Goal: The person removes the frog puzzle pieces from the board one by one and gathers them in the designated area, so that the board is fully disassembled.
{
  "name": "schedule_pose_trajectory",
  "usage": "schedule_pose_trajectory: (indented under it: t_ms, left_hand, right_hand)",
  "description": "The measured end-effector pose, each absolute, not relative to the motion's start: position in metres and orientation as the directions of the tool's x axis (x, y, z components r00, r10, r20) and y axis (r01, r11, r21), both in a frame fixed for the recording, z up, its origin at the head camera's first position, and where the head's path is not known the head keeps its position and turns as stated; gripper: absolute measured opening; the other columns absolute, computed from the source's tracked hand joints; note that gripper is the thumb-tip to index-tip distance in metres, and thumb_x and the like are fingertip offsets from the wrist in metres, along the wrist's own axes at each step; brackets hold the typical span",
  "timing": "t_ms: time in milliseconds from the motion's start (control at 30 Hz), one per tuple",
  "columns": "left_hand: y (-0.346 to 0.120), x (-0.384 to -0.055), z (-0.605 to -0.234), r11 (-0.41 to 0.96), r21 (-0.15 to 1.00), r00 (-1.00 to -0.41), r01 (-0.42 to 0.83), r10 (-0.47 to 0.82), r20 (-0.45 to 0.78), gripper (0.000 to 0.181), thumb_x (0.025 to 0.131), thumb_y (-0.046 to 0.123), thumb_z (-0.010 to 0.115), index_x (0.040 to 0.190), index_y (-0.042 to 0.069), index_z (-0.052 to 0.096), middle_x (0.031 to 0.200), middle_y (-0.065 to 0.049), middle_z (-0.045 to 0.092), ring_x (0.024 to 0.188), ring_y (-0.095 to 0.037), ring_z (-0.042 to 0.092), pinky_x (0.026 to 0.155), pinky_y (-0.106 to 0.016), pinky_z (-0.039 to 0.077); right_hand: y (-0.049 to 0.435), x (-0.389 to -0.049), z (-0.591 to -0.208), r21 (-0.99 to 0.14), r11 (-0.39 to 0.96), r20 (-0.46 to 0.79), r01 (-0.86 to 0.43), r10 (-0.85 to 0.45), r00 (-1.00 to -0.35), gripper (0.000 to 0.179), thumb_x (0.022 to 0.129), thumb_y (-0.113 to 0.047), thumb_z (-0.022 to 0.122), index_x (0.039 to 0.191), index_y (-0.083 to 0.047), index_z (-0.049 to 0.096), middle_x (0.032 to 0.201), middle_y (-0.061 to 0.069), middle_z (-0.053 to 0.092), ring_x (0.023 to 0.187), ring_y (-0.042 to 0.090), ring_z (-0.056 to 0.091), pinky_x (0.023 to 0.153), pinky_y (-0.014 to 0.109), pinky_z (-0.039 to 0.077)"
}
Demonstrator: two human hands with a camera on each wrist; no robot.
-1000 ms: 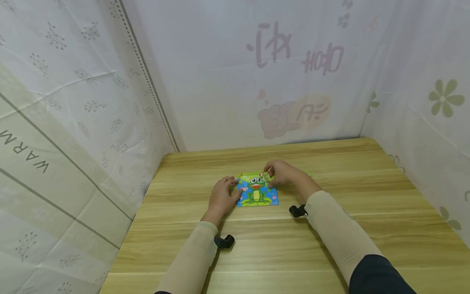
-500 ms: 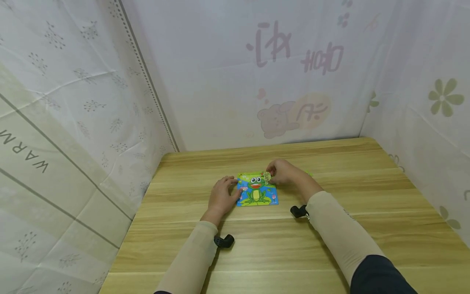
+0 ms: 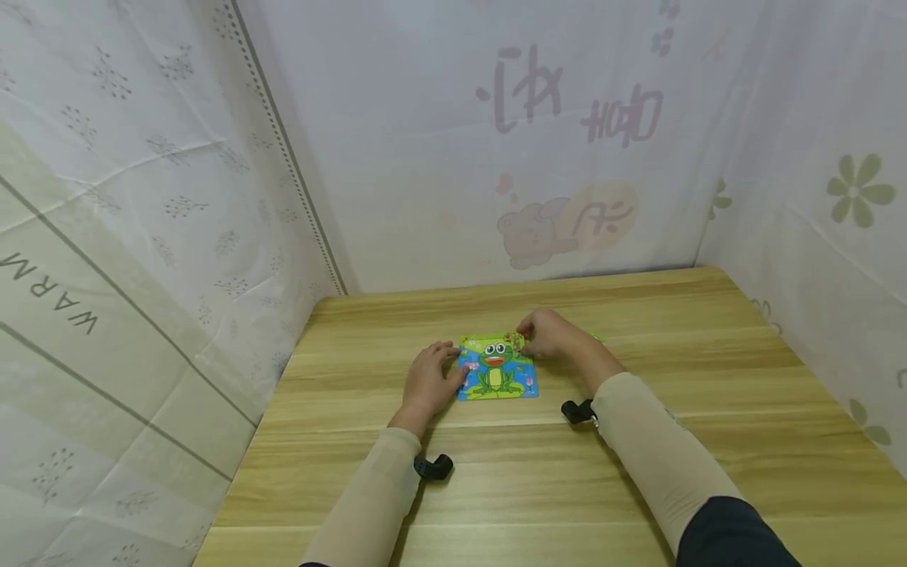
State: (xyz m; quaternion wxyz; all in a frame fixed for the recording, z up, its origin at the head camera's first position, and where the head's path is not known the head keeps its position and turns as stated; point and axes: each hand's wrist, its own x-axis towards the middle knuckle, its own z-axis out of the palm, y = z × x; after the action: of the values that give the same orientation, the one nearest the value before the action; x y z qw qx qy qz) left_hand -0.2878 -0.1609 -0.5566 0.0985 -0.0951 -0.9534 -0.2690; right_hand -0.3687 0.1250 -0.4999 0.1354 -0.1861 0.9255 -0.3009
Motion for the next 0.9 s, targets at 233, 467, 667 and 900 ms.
schedule_pose_trajectory:
  t_ms: [233,467,667,900]
  left_hand:
    - [-0.160,-0.288,-0.558,0.839,0.491,-0.962,0.234,0.125,0.245,0.045,0.099,0.048,0.072,0.135,0.022,0.070,0.152,0.001,0.055,0.149,-0.027,0.041,0.125,-0.049,0.031]
    - [-0.160,-0.287,-0.556,0.839,0.492,-0.962,0.233,0.126,0.241,0.045,0.099,0.048,0.072,0.135,0.021,0.070,0.153,0.001,0.055,0.150,-0.026,0.041,0.125,-0.048,0.031]
    - [-0.160,-0.288,-0.556,0.836,0.494,-0.962,0.239,0.132,0.241,0.045,0.099,0.048,0.072,0.135,0.021,0.069,0.153,0.001,0.055,0.149,-0.026,0.041,0.125,-0.047,0.031]
    - [-0.160,-0.287,-0.555,0.838,0.493,-0.963,0.235,0.131,0.236,0.044,0.099,0.047,0.071,0.135,0.021,0.069,0.152,0.000,0.055,0.149,-0.026,0.041,0.124,-0.047,0.032]
  right_hand:
    - [0.127,-0.369,-0.503,-0.614,0.742,-0.120,-0.269,-0.424,-0.898,0.050,0.088,-0.014,0.086,0.133,0.001,0.069,0.124,0.010,0.070,0.116,0.027,0.063,0.105,0.044,0.053]
    - [0.130,-0.369,-0.508,-0.616,0.737,-0.097,-0.279,-0.422,-0.901,0.049,0.089,-0.019,0.087,0.132,0.000,0.070,0.121,0.008,0.069,0.115,0.026,0.063,0.103,0.044,0.055]
    - [0.134,-0.364,-0.507,-0.661,0.700,-0.075,-0.271,-0.421,-0.904,0.050,0.090,-0.021,0.086,0.131,0.000,0.070,0.119,0.009,0.070,0.113,0.027,0.063,0.100,0.045,0.055]
    - [0.140,-0.355,-0.505,-0.694,0.673,-0.053,-0.256,-0.403,-0.914,0.050,0.092,-0.024,0.084,0.134,-0.003,0.069,0.114,0.005,0.066,0.106,0.024,0.064,0.086,0.039,0.056]
